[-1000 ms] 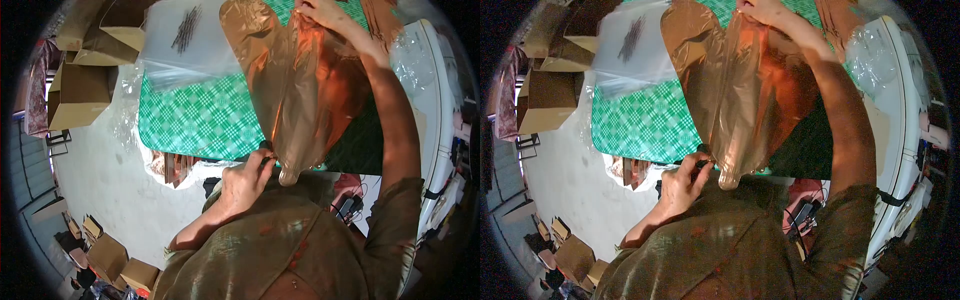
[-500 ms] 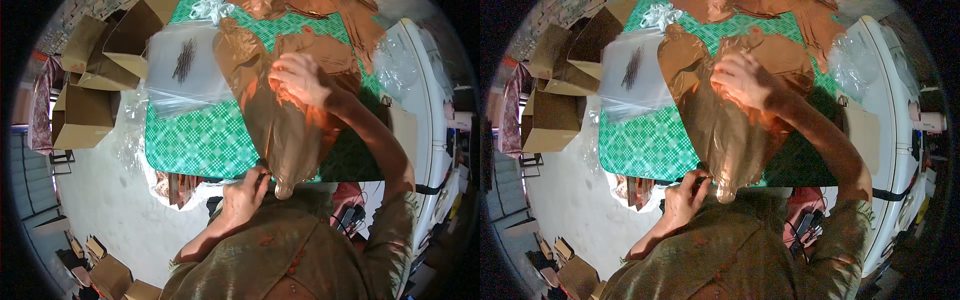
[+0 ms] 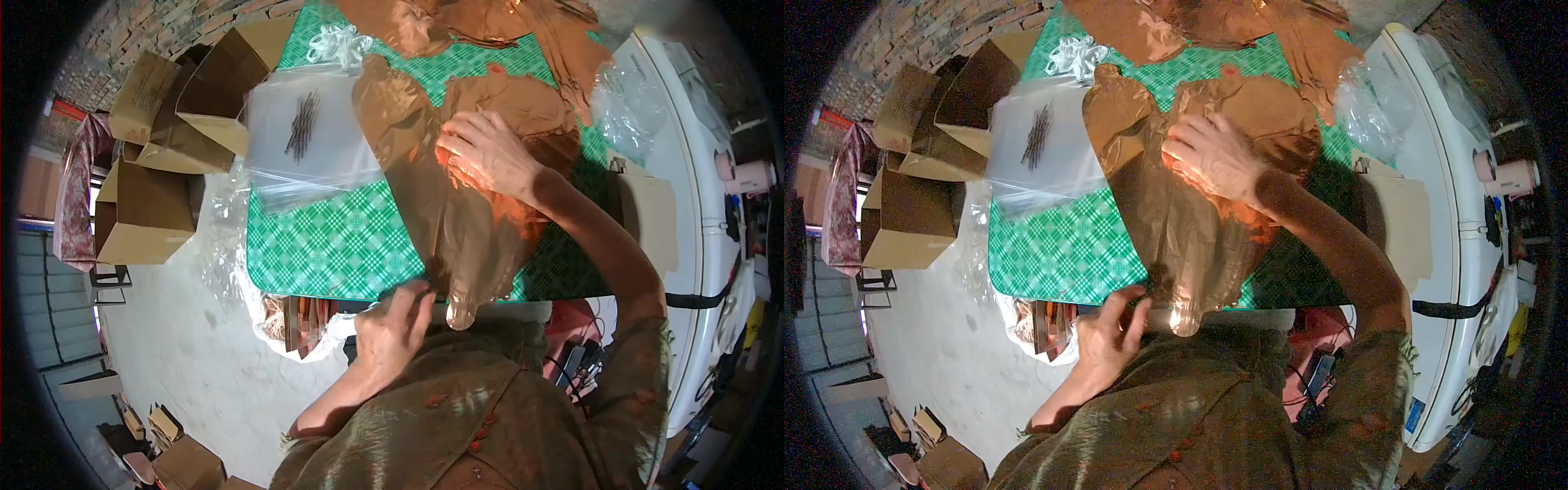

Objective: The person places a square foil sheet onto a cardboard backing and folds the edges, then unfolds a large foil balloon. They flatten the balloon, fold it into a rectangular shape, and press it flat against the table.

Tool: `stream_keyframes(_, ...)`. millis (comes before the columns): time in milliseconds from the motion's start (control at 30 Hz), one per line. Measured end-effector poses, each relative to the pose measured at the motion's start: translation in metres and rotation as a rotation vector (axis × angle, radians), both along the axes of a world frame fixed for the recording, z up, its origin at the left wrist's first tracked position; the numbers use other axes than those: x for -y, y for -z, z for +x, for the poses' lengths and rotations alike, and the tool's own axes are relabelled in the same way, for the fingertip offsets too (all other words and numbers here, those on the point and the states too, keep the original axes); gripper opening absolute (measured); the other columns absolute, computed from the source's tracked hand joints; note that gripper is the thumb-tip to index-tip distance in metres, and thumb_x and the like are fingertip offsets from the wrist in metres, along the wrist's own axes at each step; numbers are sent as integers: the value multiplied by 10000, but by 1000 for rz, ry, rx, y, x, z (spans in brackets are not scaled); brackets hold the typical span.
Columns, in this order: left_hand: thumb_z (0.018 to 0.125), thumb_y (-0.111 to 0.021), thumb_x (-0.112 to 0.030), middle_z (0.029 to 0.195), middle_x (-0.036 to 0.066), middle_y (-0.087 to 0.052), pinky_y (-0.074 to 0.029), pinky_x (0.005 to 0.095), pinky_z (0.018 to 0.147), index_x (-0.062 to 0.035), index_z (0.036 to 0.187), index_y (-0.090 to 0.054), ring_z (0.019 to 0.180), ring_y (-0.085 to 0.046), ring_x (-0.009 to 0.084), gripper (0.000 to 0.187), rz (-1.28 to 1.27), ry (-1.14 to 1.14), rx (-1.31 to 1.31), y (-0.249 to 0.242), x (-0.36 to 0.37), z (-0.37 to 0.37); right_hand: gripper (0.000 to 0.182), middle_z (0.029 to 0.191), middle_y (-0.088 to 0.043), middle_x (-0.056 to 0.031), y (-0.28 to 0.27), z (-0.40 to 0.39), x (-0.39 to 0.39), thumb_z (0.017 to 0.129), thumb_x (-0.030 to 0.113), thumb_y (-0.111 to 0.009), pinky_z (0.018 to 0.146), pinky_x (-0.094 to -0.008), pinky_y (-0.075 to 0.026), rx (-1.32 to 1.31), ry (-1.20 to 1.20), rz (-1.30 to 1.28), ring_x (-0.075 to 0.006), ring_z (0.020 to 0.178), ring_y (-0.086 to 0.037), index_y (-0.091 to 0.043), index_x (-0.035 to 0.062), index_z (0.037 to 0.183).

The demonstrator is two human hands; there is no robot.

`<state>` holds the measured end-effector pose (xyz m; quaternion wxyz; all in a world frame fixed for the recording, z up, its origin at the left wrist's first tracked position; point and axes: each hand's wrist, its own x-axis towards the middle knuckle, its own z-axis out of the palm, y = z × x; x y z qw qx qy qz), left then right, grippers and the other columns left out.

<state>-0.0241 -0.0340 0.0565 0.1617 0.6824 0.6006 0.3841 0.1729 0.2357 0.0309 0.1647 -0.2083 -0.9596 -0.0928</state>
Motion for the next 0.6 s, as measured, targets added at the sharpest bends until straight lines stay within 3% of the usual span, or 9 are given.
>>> stream_keyframes(33,936,-764,-76,704,131,-694,-491,344,448,-4,1083,-687,467,-617,212,180,56,0,-23,-10,-7,-4,369,1299,-607,-37,1,0,1,919,235,-687,1038,-447,-401,-12,3,-18,-243,1295,-518,-628,141,1271)
stream_keyframes(67,908,-770,-47,808,133,-721,-529,347,510,-5,1093,-699,582,-669,237,203,176,28,-91,-13,-17,-10,377,1301,-605,-43,2,-1,2,918,235,-686,1040,-448,-399,-25,5,-36,-247,1296,-517,-625,134,1276)
stream_keyframes(100,866,-786,-28,981,160,-733,-589,381,680,-11,1156,-697,805,-718,296,303,132,60,-139,-25,-26,-15,385,1304,-603,-48,2,-2,3,916,234,-685,1042,-449,-397,-39,7,-52,-251,1297,-516,-621,127,1280)
stream_keyframes(167,848,-786,-42,1138,190,-705,-581,434,880,-8,1197,-688,1059,-698,345,364,268,80,-215,-26,-61,-15,386,1314,-598,-57,2,-5,5,917,230,-681,1047,-454,-396,-20,27,-67,-259,1299,-516,-619,118,1281)
stream_keyframes(267,851,-781,-85,1261,202,-664,-531,465,1029,-6,1207,-685,1252,-621,383,377,282,216,-262,-4,-102,-12,387,1329,-589,-63,0,-6,11,920,224,-675,1053,-462,-394,-54,47,-58,-262,1304,-513,-616,112,1285)
stream_keyframes(367,861,-770,-112,1285,191,-664,-514,469,1071,-4,1218,-678,1306,-592,385,384,296,273,-316,8,-118,-6,395,1341,-577,-63,0,-2,15,918,225,-674,1061,-472,-389,-86,80,-9,-265,1318,-503,-612,111,1292)
stream_keyframes(600,870,-757,-101,1309,197,-666,-514,466,1074,-5,1234,-672,1265,-625,380,386,242,268,-306,31,-121,-7,421,1354,-559,-62,-1,8,31,907,262,-700,1016,-473,-396,-44,133,-62,-275,1315,-486,-604,160,1304)
